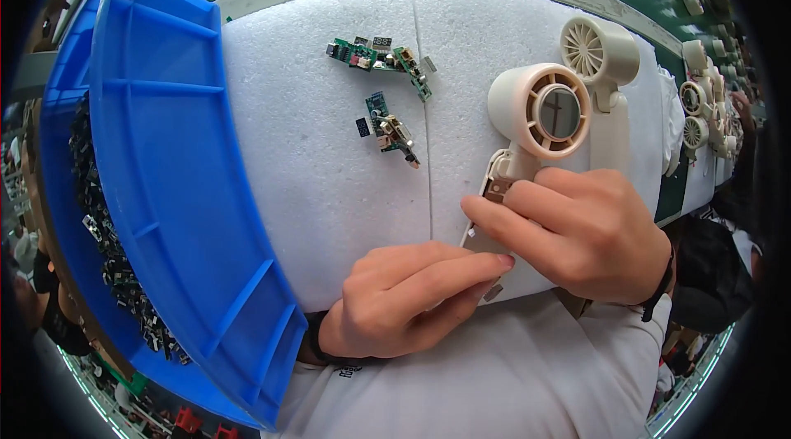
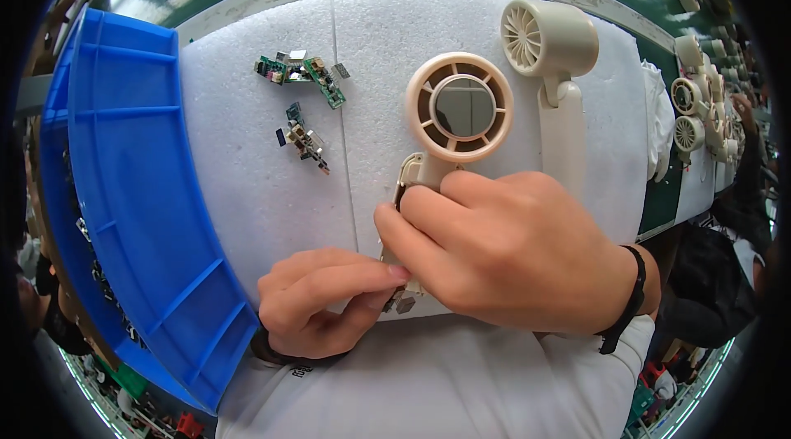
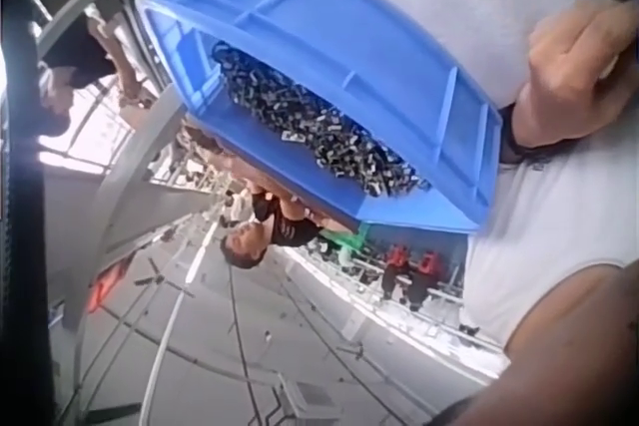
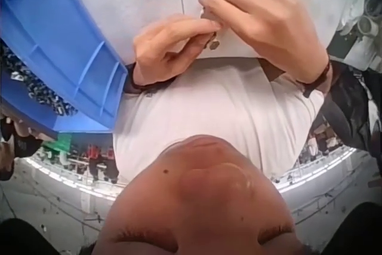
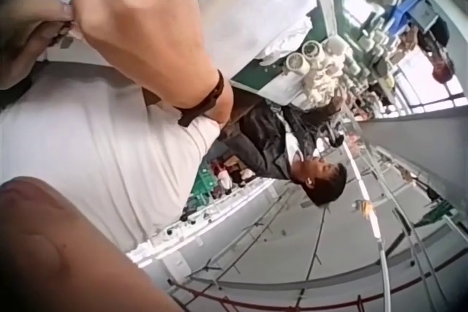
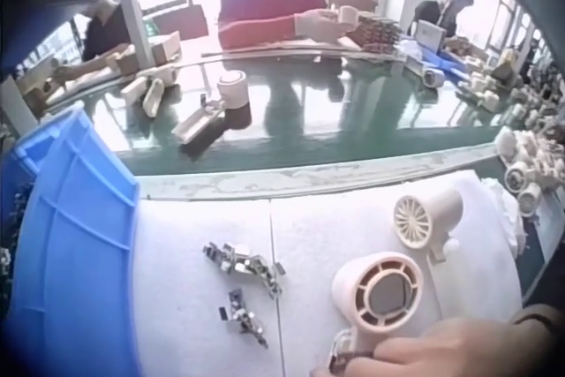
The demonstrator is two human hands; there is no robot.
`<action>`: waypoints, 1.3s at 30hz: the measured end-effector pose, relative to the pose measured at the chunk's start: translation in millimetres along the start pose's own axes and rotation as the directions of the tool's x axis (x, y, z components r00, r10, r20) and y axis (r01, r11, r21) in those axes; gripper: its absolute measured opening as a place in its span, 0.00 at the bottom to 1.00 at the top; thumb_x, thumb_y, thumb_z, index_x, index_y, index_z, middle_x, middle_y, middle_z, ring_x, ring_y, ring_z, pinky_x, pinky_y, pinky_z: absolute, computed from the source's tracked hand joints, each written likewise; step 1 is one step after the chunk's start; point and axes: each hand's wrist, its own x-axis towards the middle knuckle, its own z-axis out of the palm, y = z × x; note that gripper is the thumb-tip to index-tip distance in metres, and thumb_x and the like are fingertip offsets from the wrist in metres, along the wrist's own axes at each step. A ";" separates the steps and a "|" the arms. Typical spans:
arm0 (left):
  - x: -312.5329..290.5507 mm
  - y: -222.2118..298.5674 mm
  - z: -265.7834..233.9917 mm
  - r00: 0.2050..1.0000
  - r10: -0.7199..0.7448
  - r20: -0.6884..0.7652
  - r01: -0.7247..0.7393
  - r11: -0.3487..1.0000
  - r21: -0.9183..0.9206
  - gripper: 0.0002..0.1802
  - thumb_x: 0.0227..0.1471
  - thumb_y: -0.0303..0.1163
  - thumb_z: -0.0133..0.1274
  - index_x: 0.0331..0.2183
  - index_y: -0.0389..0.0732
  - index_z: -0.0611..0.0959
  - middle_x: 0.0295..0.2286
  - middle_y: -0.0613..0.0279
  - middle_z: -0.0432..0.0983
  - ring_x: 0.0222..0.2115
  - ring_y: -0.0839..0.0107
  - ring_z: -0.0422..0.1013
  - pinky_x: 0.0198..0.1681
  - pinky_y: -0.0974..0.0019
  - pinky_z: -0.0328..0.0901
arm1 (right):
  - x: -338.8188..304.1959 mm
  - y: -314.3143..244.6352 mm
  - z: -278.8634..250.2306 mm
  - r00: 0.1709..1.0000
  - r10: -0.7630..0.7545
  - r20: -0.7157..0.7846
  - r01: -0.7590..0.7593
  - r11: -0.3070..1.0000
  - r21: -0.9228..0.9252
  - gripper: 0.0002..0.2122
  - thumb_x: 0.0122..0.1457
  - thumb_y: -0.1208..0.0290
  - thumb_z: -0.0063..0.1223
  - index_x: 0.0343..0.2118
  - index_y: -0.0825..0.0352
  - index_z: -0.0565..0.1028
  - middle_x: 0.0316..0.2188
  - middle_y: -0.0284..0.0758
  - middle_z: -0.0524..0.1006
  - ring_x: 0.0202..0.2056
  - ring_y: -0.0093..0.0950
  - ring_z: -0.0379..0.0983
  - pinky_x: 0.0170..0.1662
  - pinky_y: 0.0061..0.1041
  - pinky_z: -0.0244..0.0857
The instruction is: The person assembles handheld fans by connecting circuit boards to wires inside the fan housings and pressing them into place. They repeat this process for multiple units, picking circuit boards from a blue bin and setting completed assemblies aside.
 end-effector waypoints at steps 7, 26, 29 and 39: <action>-0.7 3.7 -4.9 0.997 -0.071 -0.044 0.072 0.997 0.020 0.18 0.44 0.09 0.60 0.39 0.32 0.85 0.27 0.52 0.83 0.23 0.65 0.79 0.26 0.69 0.71 | -1.9 5.9 2.9 0.993 -0.095 -0.064 0.091 0.995 -0.050 0.22 0.41 0.71 0.60 0.45 0.66 0.82 0.23 0.26 0.70 0.22 0.20 0.66 0.21 0.21 0.59; 1.1 7.3 -1.3 0.989 -0.134 -0.056 0.137 0.990 0.043 0.17 0.45 0.09 0.59 0.40 0.33 0.86 0.27 0.53 0.83 0.25 0.66 0.80 0.28 0.69 0.71 | -2.3 13.8 6.3 0.990 0.033 -0.137 -0.018 0.994 0.107 0.14 0.48 0.75 0.68 0.40 0.65 0.83 0.20 0.28 0.72 0.22 0.24 0.74 0.22 0.25 0.64; 1.0 6.1 -1.2 0.992 -0.115 -0.053 0.118 0.992 0.051 0.18 0.46 0.09 0.59 0.40 0.32 0.86 0.27 0.53 0.83 0.25 0.67 0.80 0.28 0.69 0.71 | -1.6 15.9 8.8 0.990 -0.012 -0.142 0.026 0.995 0.098 0.14 0.48 0.75 0.65 0.40 0.66 0.81 0.21 0.28 0.70 0.21 0.24 0.73 0.21 0.25 0.64; 2.6 5.9 -0.8 0.994 -0.104 0.035 0.103 0.994 0.032 0.18 0.46 0.09 0.60 0.41 0.32 0.86 0.27 0.53 0.82 0.25 0.67 0.79 0.29 0.69 0.71 | 3.6 8.2 18.1 0.940 0.184 -0.288 -0.088 0.945 0.317 0.12 0.49 0.77 0.69 0.38 0.65 0.83 0.19 0.31 0.76 0.20 0.27 0.75 0.22 0.26 0.65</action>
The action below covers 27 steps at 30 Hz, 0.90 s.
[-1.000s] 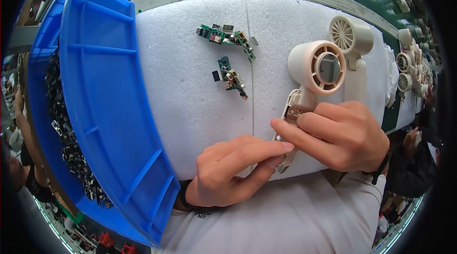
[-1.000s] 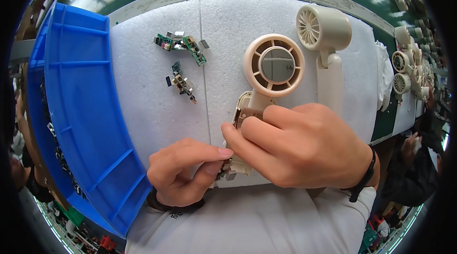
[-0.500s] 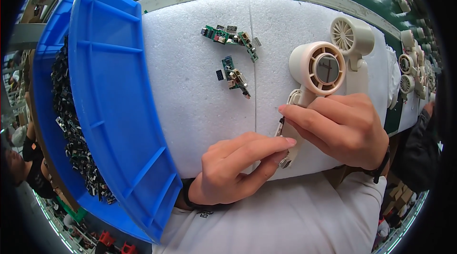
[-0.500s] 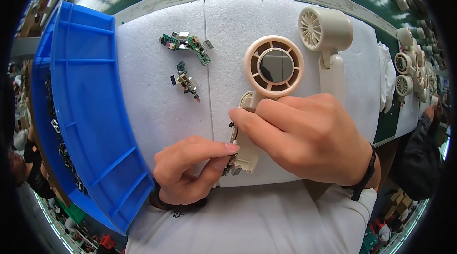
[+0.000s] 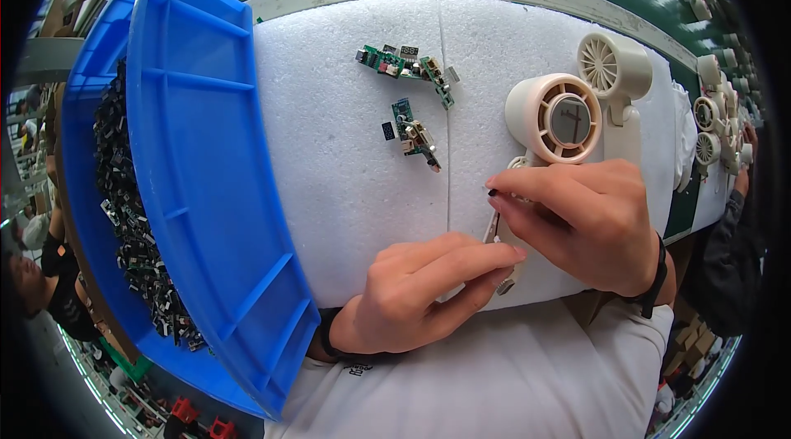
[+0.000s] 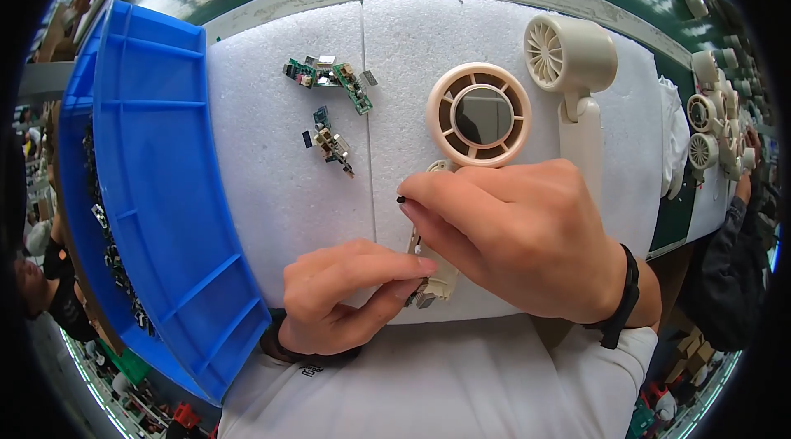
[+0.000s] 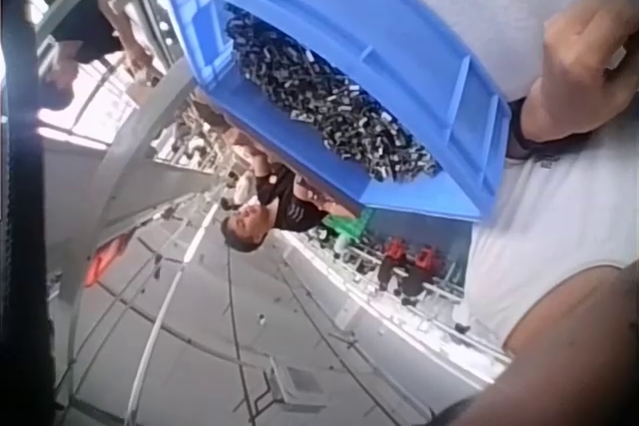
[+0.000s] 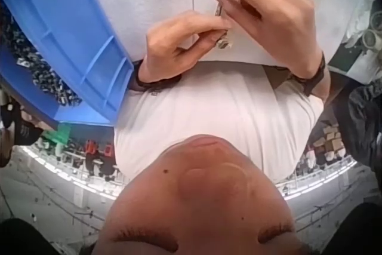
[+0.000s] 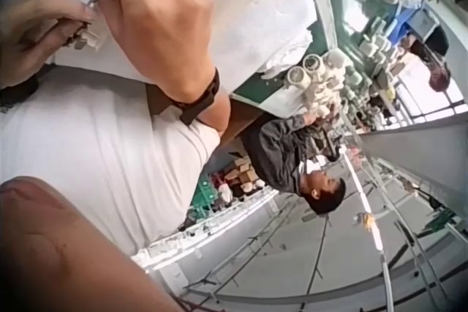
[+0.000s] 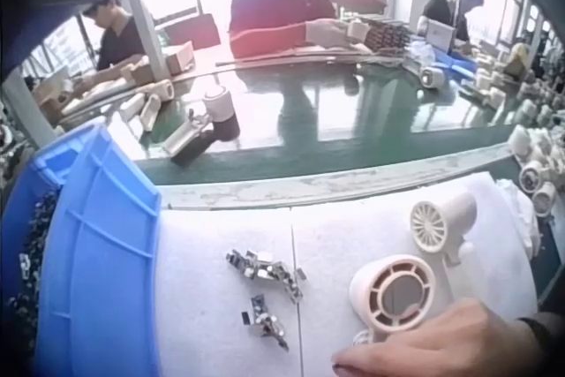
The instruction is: The person assembles handheld fans by connecting circuit boards to wires inside the fan housings and pressing them into place. They repeat this process for multiple units, picking circuit boards from a blue bin and setting completed assemblies aside.
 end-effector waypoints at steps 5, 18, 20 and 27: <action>-5.3 -4.7 1.6 0.964 -0.047 -0.260 0.051 0.999 0.006 0.18 0.46 0.12 0.62 0.42 0.33 0.86 0.28 0.54 0.81 0.25 0.65 0.78 0.30 0.68 0.71 | 0.1 -1.1 2.5 0.996 0.091 0.015 -0.091 0.996 -0.011 0.10 0.51 0.77 0.67 0.38 0.65 0.83 0.22 0.35 0.80 0.21 0.30 0.77 0.25 0.26 0.68; 4.9 -5.7 7.5 0.984 0.119 -0.132 -0.032 0.848 0.529 0.23 0.37 0.17 0.69 0.41 0.36 0.86 0.35 0.56 0.81 0.34 0.59 0.74 0.38 0.62 0.69 | -4.0 8.8 -8.0 0.994 0.091 0.060 -0.096 0.992 0.088 0.07 0.49 0.76 0.65 0.32 0.64 0.81 0.16 0.32 0.74 0.18 0.31 0.73 0.23 0.28 0.65; 3.9 -3.4 6.1 0.987 0.082 -0.137 0.000 0.857 0.515 0.24 0.36 0.17 0.70 0.41 0.36 0.86 0.36 0.56 0.81 0.35 0.59 0.74 0.39 0.61 0.69 | -3.4 9.8 -10.8 0.993 0.106 0.056 -0.112 0.987 0.113 0.06 0.49 0.75 0.65 0.31 0.63 0.81 0.15 0.30 0.73 0.17 0.30 0.71 0.22 0.28 0.64; -4.8 -7.1 5.6 0.953 0.180 -0.244 0.022 0.762 0.647 0.26 0.33 0.15 0.67 0.41 0.41 0.88 0.40 0.58 0.81 0.36 0.59 0.73 0.41 0.61 0.70 | -3.8 12.7 -12.1 0.996 0.073 0.042 -0.078 0.986 0.144 0.07 0.43 0.81 0.65 0.28 0.64 0.82 0.13 0.30 0.71 0.14 0.26 0.68 0.20 0.25 0.60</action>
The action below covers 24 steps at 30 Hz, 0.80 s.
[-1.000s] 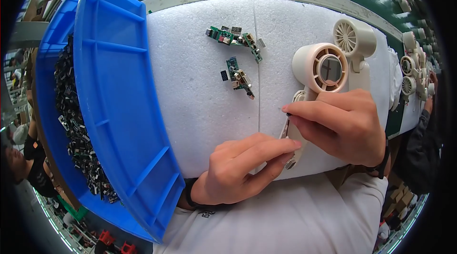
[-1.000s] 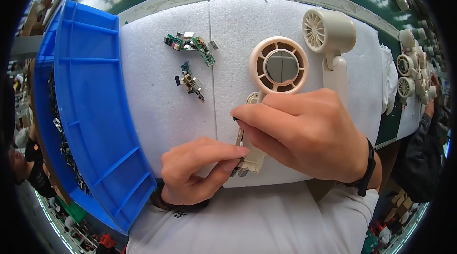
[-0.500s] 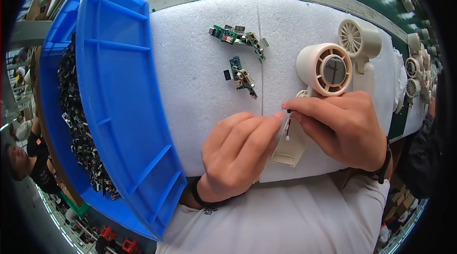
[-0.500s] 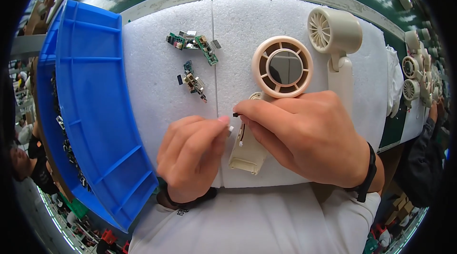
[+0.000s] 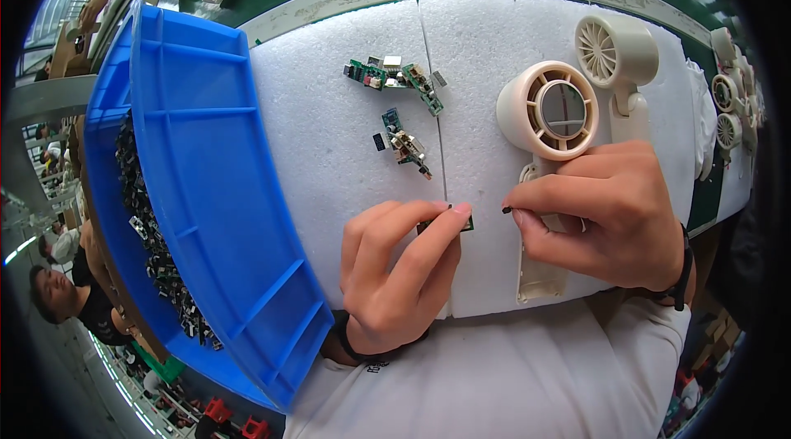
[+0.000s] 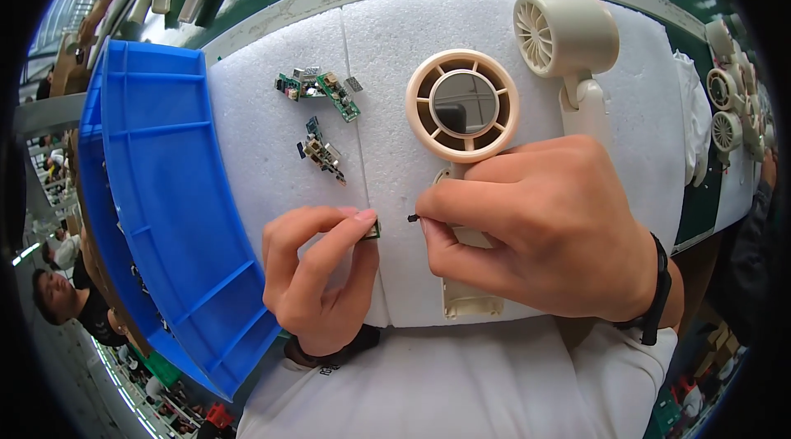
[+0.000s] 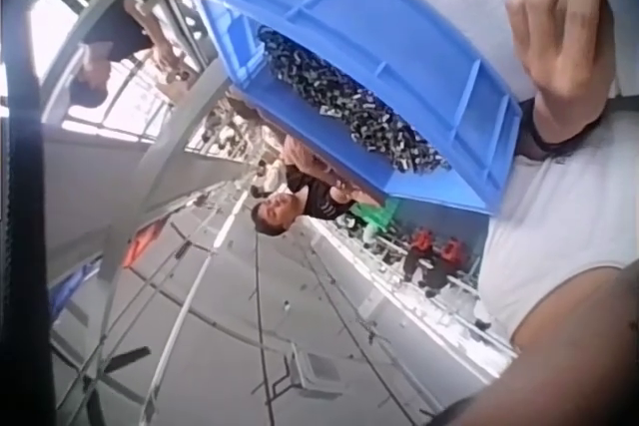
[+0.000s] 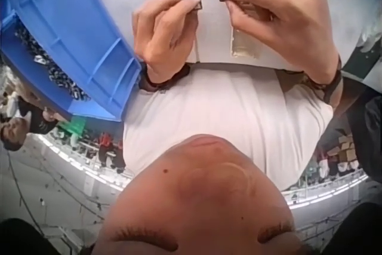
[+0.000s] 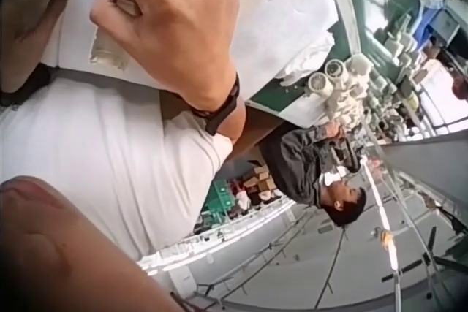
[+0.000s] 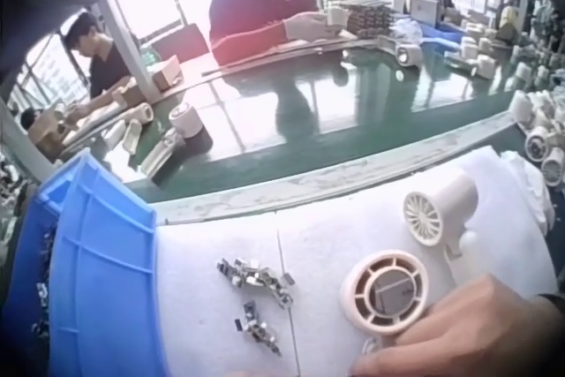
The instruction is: The person assembles handheld fans by connecting circuit boards to wires inside the fan housings and pressing them into place. They repeat this process for multiple units, picking circuit boards from a blue bin and setting completed assemblies aside.
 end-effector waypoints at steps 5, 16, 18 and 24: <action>10.9 8.4 -2.3 0.986 0.027 0.163 -0.038 0.997 0.068 0.26 0.33 0.16 0.66 0.40 0.41 0.88 0.40 0.58 0.81 0.37 0.59 0.74 0.42 0.60 0.70 | -0.2 2.2 1.9 1.000 -0.012 -0.028 0.012 1.000 0.008 0.07 0.43 0.80 0.65 0.28 0.64 0.82 0.13 0.29 0.70 0.14 0.26 0.68 0.20 0.25 0.60; 4.8 1.7 -23.2 0.948 0.065 0.312 -0.026 0.992 -0.126 0.19 0.41 0.13 0.63 0.40 0.34 0.86 0.42 0.52 0.79 0.38 0.57 0.78 0.40 0.61 0.73 | -2.4 2.6 2.8 0.997 -0.073 -0.024 0.072 0.997 -0.017 0.08 0.44 0.80 0.66 0.29 0.64 0.82 0.13 0.28 0.70 0.15 0.26 0.69 0.20 0.24 0.61; 4.6 6.2 -20.8 0.969 -0.049 0.241 0.111 0.962 -0.251 0.18 0.44 0.13 0.61 0.41 0.32 0.85 0.42 0.51 0.78 0.38 0.59 0.78 0.40 0.62 0.74 | -1.7 0.9 6.2 0.995 -0.088 -0.037 0.087 0.996 -0.016 0.08 0.44 0.80 0.66 0.29 0.64 0.82 0.13 0.28 0.70 0.15 0.25 0.68 0.20 0.24 0.60; 4.6 17.4 -4.7 0.899 -0.390 0.201 0.395 0.520 -0.757 0.15 0.58 0.13 0.52 0.48 0.25 0.79 0.45 0.47 0.73 0.39 0.68 0.77 0.41 0.67 0.75 | -2.3 -4.9 7.7 0.987 -0.136 -0.081 0.138 0.990 0.012 0.09 0.42 0.79 0.66 0.29 0.63 0.83 0.13 0.28 0.70 0.13 0.24 0.67 0.17 0.24 0.57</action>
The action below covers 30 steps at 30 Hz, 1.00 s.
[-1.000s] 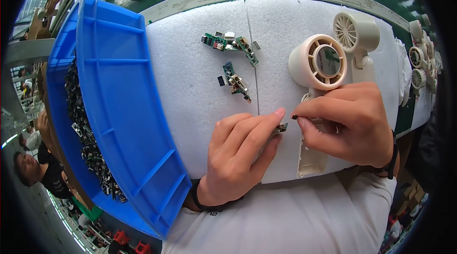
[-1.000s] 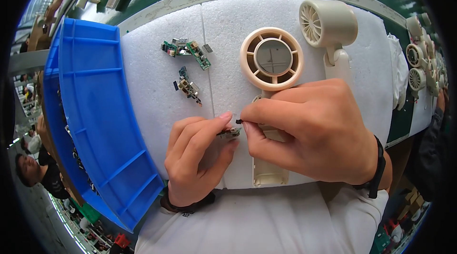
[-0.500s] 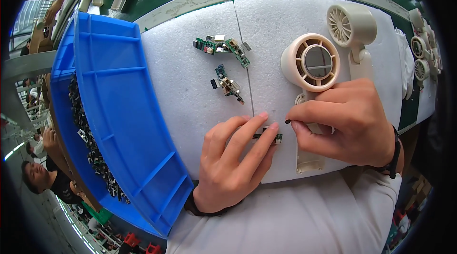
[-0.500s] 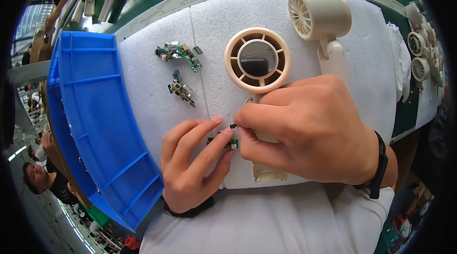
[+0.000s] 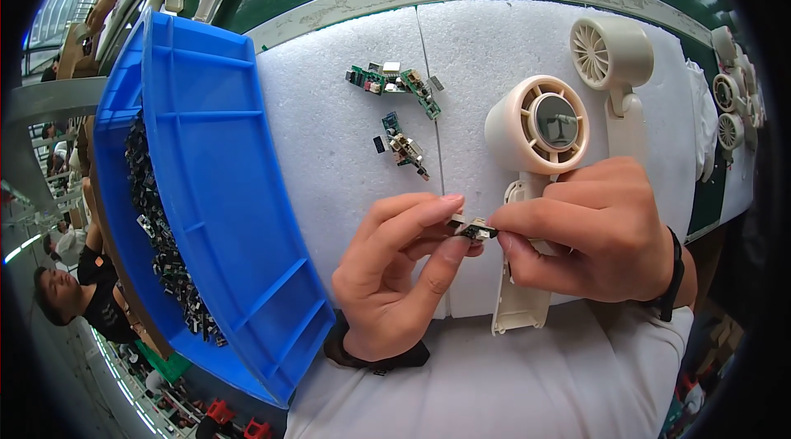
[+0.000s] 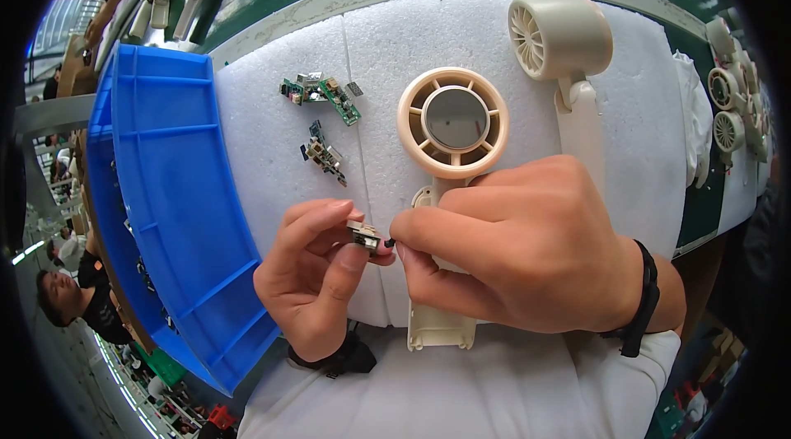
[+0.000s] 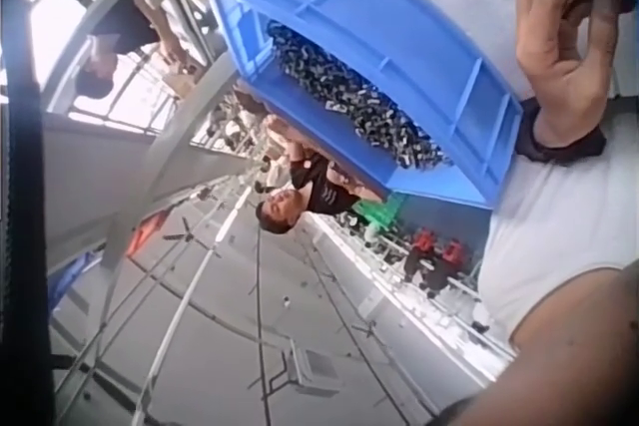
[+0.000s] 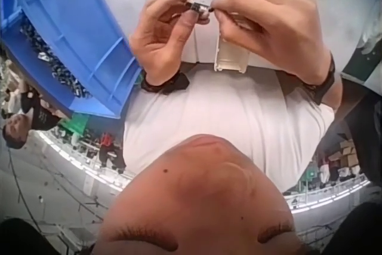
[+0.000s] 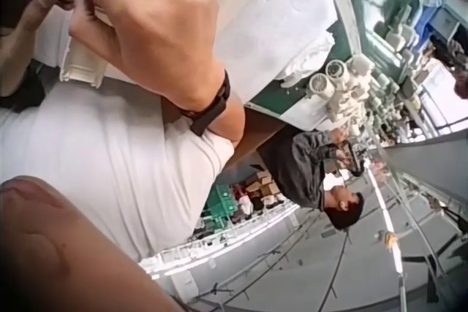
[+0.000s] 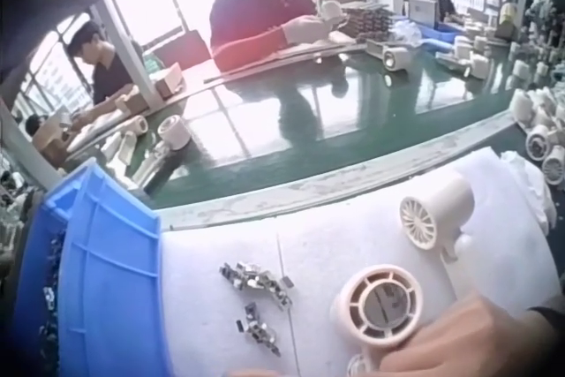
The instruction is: The person assembles handheld fans by connecting circuit boards to wires inside the fan housings and pressing them into place. They repeat this process for multiple units, picking circuit boards from a blue bin and setting completed assemblies aside.
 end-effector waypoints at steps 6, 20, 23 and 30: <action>4.9 -7.9 -0.2 0.993 0.037 0.112 -0.039 0.999 0.011 0.19 0.55 0.11 0.54 0.50 0.29 0.81 0.45 0.49 0.72 0.40 0.67 0.78 0.42 0.68 0.76 | -1.6 2.0 -0.9 1.000 -0.002 -0.018 0.002 1.000 -0.009 0.10 0.40 0.78 0.66 0.28 0.62 0.83 0.13 0.28 0.69 0.13 0.25 0.66 0.17 0.24 0.56; 4.8 -13.3 -14.5 0.958 0.159 0.238 -0.203 0.964 0.172 0.19 0.50 0.08 0.58 0.45 0.29 0.83 0.42 0.41 0.78 0.40 0.64 0.79 0.42 0.67 0.75 | -0.9 3.9 -0.9 1.000 -0.027 0.006 0.026 0.999 0.026 0.09 0.39 0.78 0.68 0.27 0.63 0.82 0.13 0.27 0.68 0.13 0.26 0.66 0.17 0.25 0.55; 4.7 -10.7 -15.6 0.960 0.104 0.260 -0.143 0.980 0.138 0.20 0.48 0.07 0.58 0.45 0.29 0.84 0.40 0.41 0.79 0.40 0.61 0.80 0.42 0.66 0.76 | -0.7 6.6 -7.0 0.997 -0.055 0.056 0.051 0.996 0.071 0.09 0.40 0.79 0.68 0.27 0.63 0.82 0.12 0.27 0.69 0.13 0.26 0.67 0.17 0.25 0.55; 6.4 -5.7 -17.3 0.949 0.019 0.315 -0.066 0.988 0.139 0.22 0.47 0.04 0.57 0.44 0.29 0.84 0.40 0.42 0.79 0.38 0.60 0.80 0.41 0.64 0.78 | 0.2 11.6 -14.2 0.980 -0.103 0.173 0.086 0.991 0.104 0.09 0.41 0.79 0.68 0.29 0.64 0.83 0.12 0.26 0.69 0.13 0.25 0.67 0.17 0.25 0.56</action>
